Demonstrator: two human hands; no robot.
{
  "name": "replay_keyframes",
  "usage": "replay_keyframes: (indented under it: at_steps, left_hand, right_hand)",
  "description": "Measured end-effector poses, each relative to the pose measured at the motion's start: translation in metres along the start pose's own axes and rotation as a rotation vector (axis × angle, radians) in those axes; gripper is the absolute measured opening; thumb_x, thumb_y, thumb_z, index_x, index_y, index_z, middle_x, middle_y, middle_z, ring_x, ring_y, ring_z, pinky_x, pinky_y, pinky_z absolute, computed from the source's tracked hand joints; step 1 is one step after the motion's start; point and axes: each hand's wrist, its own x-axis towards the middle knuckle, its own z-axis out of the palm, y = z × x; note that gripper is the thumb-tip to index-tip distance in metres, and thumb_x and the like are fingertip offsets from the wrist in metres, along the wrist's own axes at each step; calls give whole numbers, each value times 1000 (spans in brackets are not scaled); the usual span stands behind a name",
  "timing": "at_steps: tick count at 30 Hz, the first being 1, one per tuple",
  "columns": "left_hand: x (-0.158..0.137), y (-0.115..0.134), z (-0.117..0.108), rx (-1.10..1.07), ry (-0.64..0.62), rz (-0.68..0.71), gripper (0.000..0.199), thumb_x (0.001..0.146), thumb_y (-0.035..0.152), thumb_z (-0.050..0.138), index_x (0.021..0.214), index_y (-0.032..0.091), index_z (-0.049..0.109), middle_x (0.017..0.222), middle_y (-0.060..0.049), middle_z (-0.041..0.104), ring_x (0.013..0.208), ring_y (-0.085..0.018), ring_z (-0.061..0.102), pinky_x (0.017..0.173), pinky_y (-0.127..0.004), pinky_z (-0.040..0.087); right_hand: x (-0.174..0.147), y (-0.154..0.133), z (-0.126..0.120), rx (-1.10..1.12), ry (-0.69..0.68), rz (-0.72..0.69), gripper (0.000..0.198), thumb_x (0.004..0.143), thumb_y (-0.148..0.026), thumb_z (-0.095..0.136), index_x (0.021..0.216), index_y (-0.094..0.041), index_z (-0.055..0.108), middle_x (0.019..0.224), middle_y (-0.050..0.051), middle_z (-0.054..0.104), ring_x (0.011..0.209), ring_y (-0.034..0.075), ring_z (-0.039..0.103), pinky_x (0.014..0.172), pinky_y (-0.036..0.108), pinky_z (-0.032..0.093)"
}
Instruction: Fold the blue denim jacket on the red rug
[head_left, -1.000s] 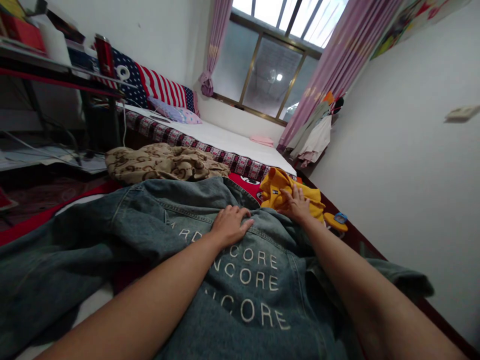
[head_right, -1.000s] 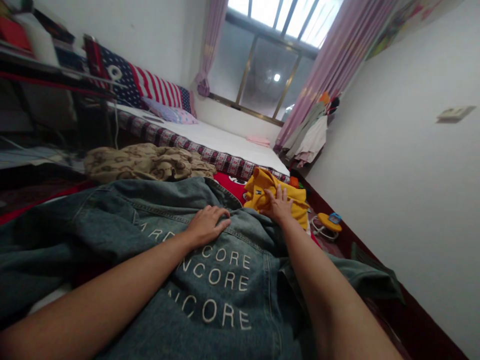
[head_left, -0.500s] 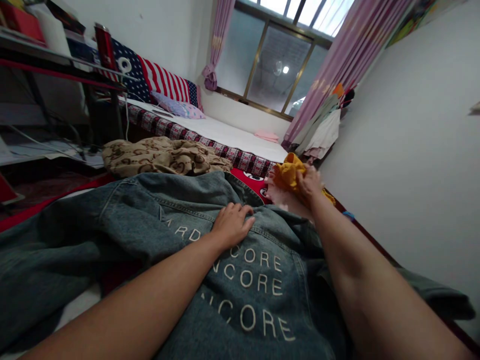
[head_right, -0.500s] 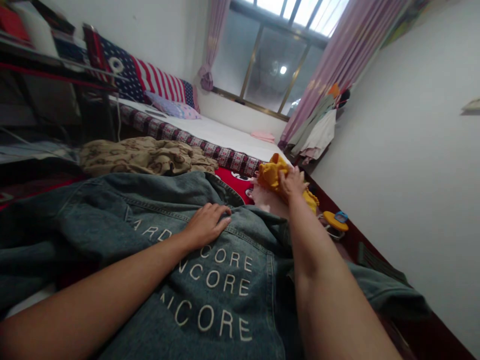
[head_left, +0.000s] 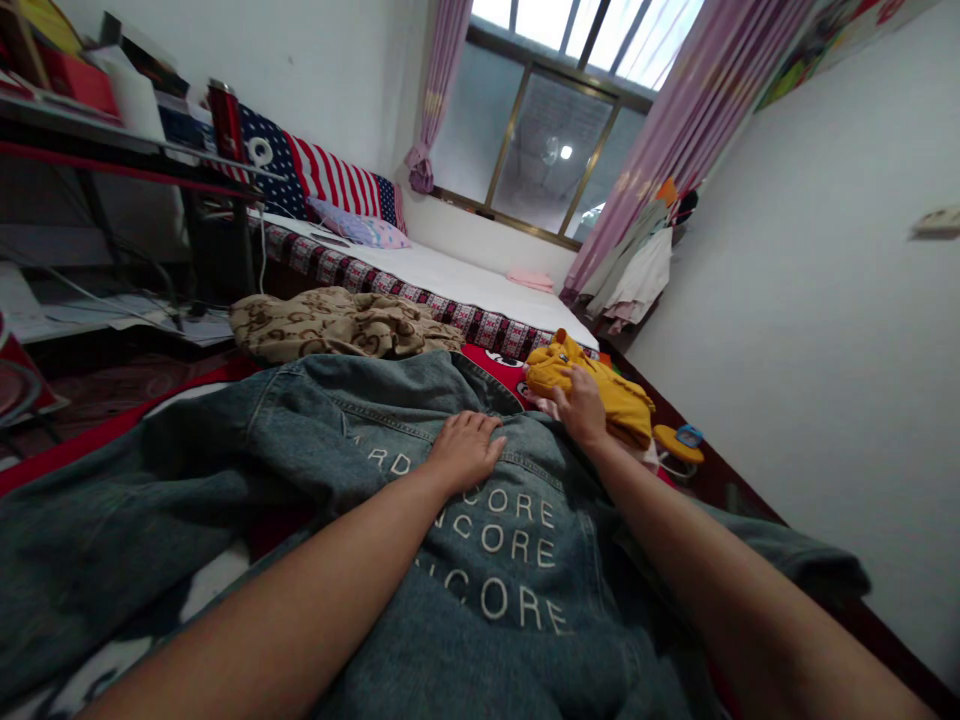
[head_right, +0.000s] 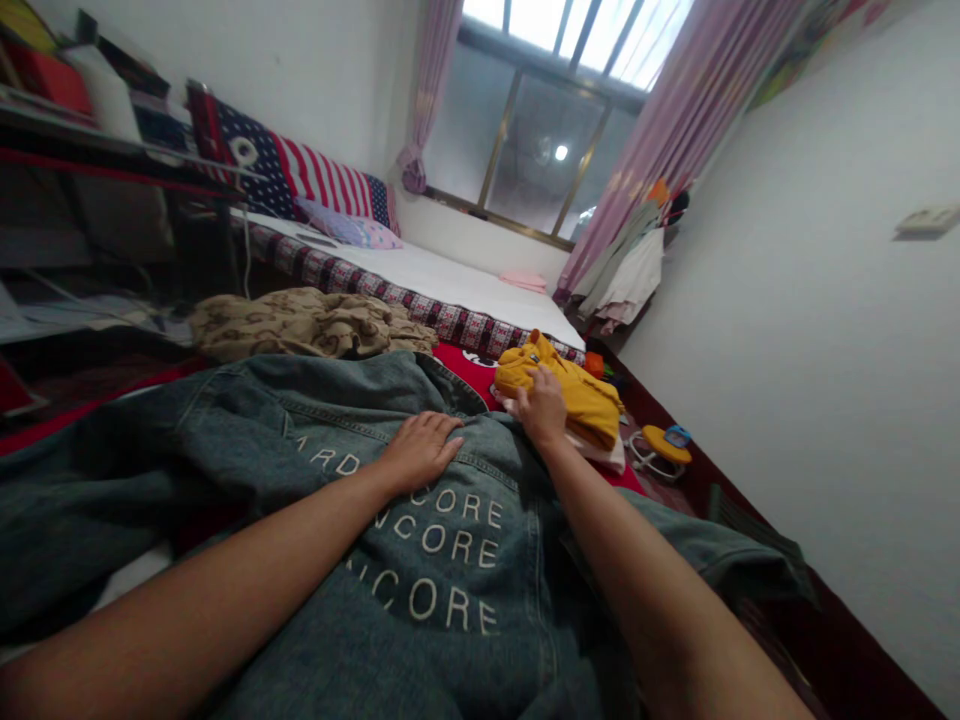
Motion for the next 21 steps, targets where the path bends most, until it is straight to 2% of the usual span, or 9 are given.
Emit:
replay_keyframes:
  at_steps: [2,3,7,10,13,15,17,19,21]
  left_hand:
    - [0,0,-1,8,10,-2,43,98,44,36,129,20,54,129,-9,59,122,-26,48,104,-41,34]
    - [0,1,-1,12,13,-4,43,98,44,37,129,20,55,128,-9,59,121,-26,48,104,-41,35]
    - [-1,4,-6,15,17,-19,39,97,41,39,126,21,56,126,-9,60,120,-25,49,102,-39,36]
    - [-4,7,-10,10,43,-32,40,96,38,42,129,18,52,124,-10,60,118,-25,50,102,-37,36]
    - [-8,10,-15,29,72,-39,44,95,41,45,132,17,50,122,-11,60,116,-26,51,99,-37,37]
    - [-11,12,-20,38,97,-41,42,95,47,46,123,18,58,117,-10,62,112,-26,53,97,-37,38]
    - [-13,13,-27,17,151,-52,42,95,52,42,106,19,66,109,-9,65,107,-25,55,94,-35,39]
    - [-15,15,-33,-24,207,-91,47,99,50,33,92,19,68,101,-9,68,102,-23,59,91,-33,40]
    - [-16,16,-38,-49,219,-163,54,102,45,23,84,19,68,94,-9,70,96,-22,63,85,-32,42]
  right_hand:
    - [-28,-18,-7,49,-82,-32,36,91,-29,43,120,-17,60,132,12,56,121,23,53,102,32,40]
    - [-41,-26,-10,53,-121,10,35,91,-28,42,119,-18,60,128,12,59,117,23,56,99,32,41]
    - [-85,-45,-18,24,-230,314,40,93,-30,42,126,-13,55,121,16,63,109,28,61,91,36,45]
    - [-105,-51,-23,-32,-226,321,39,91,-28,46,125,-13,56,120,18,64,111,29,60,91,37,44]
    - [-118,-51,-29,-35,-205,308,31,88,-30,51,111,-16,64,109,16,68,103,30,63,86,38,45]
    - [-125,-47,-33,74,-143,343,28,86,-36,53,101,-19,68,97,12,71,93,28,66,81,36,47]
    - [-131,-41,-39,264,-11,350,28,83,-40,55,95,-19,68,91,8,72,87,25,66,79,34,48]
    - [-133,-36,-46,448,163,294,27,80,-41,55,90,-19,67,91,7,71,87,23,65,81,32,48]
    - [-132,-34,-55,543,298,206,23,78,-38,56,84,-19,65,96,8,70,92,22,63,86,32,47]
